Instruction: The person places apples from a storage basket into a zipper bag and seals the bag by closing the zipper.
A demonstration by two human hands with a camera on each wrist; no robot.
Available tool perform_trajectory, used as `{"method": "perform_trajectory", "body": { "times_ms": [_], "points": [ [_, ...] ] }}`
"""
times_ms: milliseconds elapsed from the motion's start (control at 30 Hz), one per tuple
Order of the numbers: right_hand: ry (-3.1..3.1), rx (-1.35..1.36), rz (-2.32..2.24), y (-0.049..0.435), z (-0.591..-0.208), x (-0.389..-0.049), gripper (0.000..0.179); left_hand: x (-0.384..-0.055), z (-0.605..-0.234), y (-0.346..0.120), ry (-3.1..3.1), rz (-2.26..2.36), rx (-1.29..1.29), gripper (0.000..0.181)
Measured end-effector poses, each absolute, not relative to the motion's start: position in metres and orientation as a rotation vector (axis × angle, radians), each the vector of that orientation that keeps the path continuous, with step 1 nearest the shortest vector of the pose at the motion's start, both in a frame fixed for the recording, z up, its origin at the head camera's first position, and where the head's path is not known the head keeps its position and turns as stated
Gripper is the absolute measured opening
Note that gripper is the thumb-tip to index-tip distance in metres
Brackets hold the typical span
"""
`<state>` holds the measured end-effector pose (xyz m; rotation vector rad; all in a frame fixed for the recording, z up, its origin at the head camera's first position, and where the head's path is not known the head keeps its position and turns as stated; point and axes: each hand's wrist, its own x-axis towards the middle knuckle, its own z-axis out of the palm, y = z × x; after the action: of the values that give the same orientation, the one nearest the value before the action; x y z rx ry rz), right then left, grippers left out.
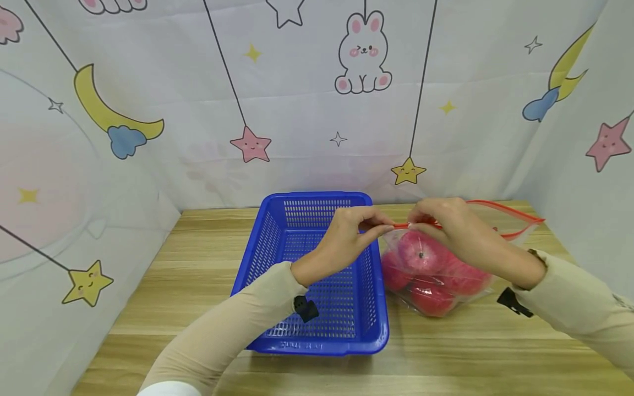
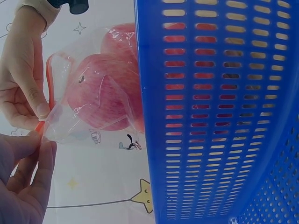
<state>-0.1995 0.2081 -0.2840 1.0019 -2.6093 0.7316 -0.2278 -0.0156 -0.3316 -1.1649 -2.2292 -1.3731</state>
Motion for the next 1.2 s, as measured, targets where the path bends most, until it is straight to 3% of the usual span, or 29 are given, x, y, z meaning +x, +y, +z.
{"method": "perform_trajectory", "body": {
  "times_ms": [1200],
  "points": [
    [-2.624, 0.987, 0.722, 0.2095, -0.2863, -0.2004, 0.011, -0.2269, -0.3322, -0.0164, -2.223, -1.393, -1.178, 0.006]
  ]
}}
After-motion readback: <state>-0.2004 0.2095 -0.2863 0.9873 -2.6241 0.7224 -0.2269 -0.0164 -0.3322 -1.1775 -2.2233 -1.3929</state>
